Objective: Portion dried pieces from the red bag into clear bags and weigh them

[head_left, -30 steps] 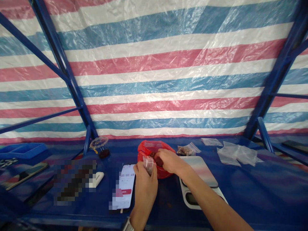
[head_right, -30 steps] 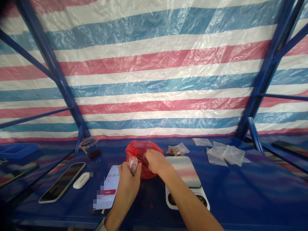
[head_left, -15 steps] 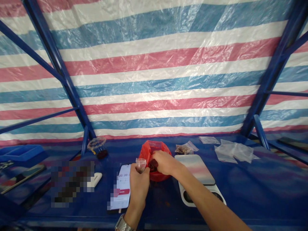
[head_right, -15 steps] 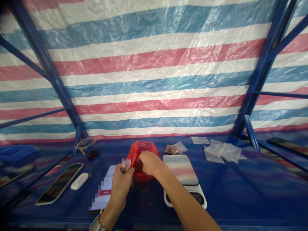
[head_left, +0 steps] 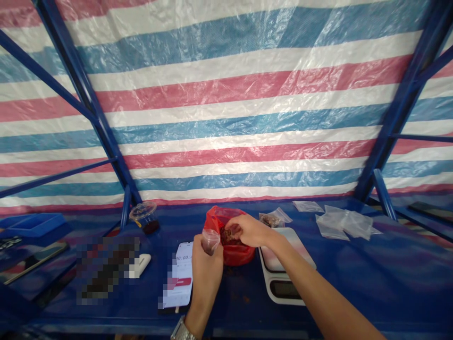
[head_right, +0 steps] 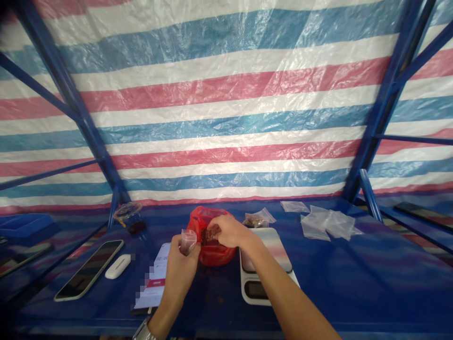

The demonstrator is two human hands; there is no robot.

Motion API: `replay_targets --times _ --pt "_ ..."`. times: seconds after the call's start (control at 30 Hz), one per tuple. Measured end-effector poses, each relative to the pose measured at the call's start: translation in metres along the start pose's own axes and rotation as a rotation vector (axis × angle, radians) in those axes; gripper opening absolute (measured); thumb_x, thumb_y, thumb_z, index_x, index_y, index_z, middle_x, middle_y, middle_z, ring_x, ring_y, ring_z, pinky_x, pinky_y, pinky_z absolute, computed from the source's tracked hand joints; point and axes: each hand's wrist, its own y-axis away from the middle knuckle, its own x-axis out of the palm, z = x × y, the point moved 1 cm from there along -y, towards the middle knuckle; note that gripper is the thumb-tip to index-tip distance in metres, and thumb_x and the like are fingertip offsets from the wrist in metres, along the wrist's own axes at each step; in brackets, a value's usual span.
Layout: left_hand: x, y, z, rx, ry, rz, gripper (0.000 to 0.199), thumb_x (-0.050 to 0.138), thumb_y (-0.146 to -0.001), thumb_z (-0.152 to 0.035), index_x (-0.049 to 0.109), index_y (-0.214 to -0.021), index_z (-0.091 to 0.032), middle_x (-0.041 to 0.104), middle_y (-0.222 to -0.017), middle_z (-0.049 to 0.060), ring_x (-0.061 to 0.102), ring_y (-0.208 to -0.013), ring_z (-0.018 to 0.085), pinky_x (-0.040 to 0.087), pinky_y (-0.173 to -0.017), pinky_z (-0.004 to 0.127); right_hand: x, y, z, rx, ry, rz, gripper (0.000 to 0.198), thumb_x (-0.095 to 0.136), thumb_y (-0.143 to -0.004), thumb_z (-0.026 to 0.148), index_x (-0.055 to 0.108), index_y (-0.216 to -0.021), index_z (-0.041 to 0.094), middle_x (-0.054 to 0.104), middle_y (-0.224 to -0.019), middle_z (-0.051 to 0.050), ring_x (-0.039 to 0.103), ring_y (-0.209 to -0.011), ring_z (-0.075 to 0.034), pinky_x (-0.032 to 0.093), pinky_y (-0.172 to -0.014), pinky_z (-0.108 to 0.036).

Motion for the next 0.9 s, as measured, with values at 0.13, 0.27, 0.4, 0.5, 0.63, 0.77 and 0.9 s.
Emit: replay_targets --times 0.13,0.27,0.4,0.5,0.63,0.77,0.9 --pt "-0.002 0.003 -0.003 0.110 -0.125 0.026 0.016 0.062 -0.082 -0.021 0.056 -0.097 -0.021 0.063 -0.088 0.001 0.064 -0.081 0.020 0.051 -0.075 0.033 -0.022 0.006 0.001 -0.020 -0.089 -0.035 0.038 0.058 -0.077 0.005 0.074 -0.110 0.014 0.079 -0.106 -0.010 0.075 -0.098 -0.022 0.056 -0.090 -0.034" --pt "-0.003 0.009 -0.013 0.116 -0.291 0.038 0.010 0.059 -0.085 -0.019 0.058 -0.095 -0.022 0.062 -0.095 0.004 0.063 -0.085 0.022 0.049 -0.078 0.035 -0.035 0.014 0.017 -0.051 -0.177 -0.043 0.040 0.059 -0.078 0.006 0.073 -0.114 0.016 0.078 -0.109 -0.009 0.074 -0.101 -0.022 0.056 -0.093 -0.036" --pt "-0.003 0.015 -0.021 0.102 -0.344 0.083 0.014 0.058 -0.089 -0.020 0.060 -0.102 -0.023 0.063 -0.103 0.007 0.063 -0.092 0.025 0.047 -0.080 0.036 -0.031 0.022 0.048 -0.139 -0.128 0.002 0.037 0.057 -0.084 0.006 0.072 -0.116 0.018 0.077 -0.108 -0.007 0.072 -0.098 -0.020 0.054 -0.091 -0.033" --pt "-0.001 0.015 -0.022 0.098 -0.346 0.095 0.016 0.058 -0.090 -0.022 0.061 -0.106 -0.023 0.064 -0.104 0.007 0.063 -0.093 0.026 0.046 -0.079 0.035 -0.024 0.025 0.069 -0.251 0.087 -0.026 0.032 0.056 -0.082 0.002 0.075 -0.101 0.019 0.073 -0.102 -0.005 0.067 -0.096 -0.019 0.050 -0.089 -0.031" --pt "0.000 0.014 -0.019 0.121 -0.346 0.082 0.017 0.059 -0.089 -0.021 0.061 -0.105 -0.023 0.064 -0.103 0.007 0.062 -0.094 0.026 0.046 -0.080 0.035 -0.021 0.028 0.083 -0.346 0.247 -0.033 0.032 0.054 -0.081 -0.003 0.073 -0.091 0.019 0.068 -0.102 -0.005 0.062 -0.099 -0.018 0.046 -0.090 -0.029" --pt "-0.002 0.013 -0.019 0.150 -0.325 0.070 0.014 0.058 -0.090 -0.022 0.061 -0.104 -0.022 0.064 -0.101 0.007 0.062 -0.091 0.024 0.046 -0.079 0.034 -0.021 0.028 0.087 -0.342 0.264 -0.006 0.027 0.054 -0.082 -0.002 0.070 -0.084 0.020 0.065 -0.098 -0.004 0.061 -0.096 -0.018 0.045 -0.086 -0.027" --pt "-0.003 0.014 -0.020 0.151 -0.320 0.074 0.013 0.058 -0.090 -0.020 0.060 -0.103 -0.022 0.063 -0.099 0.006 0.061 -0.088 0.023 0.046 -0.078 0.034 -0.023 0.028 0.085 -0.333 0.260 -0.038 0.026 0.055 -0.082 -0.002 0.070 -0.084 0.019 0.065 -0.102 -0.005 0.062 -0.098 -0.018 0.045 -0.087 -0.028"
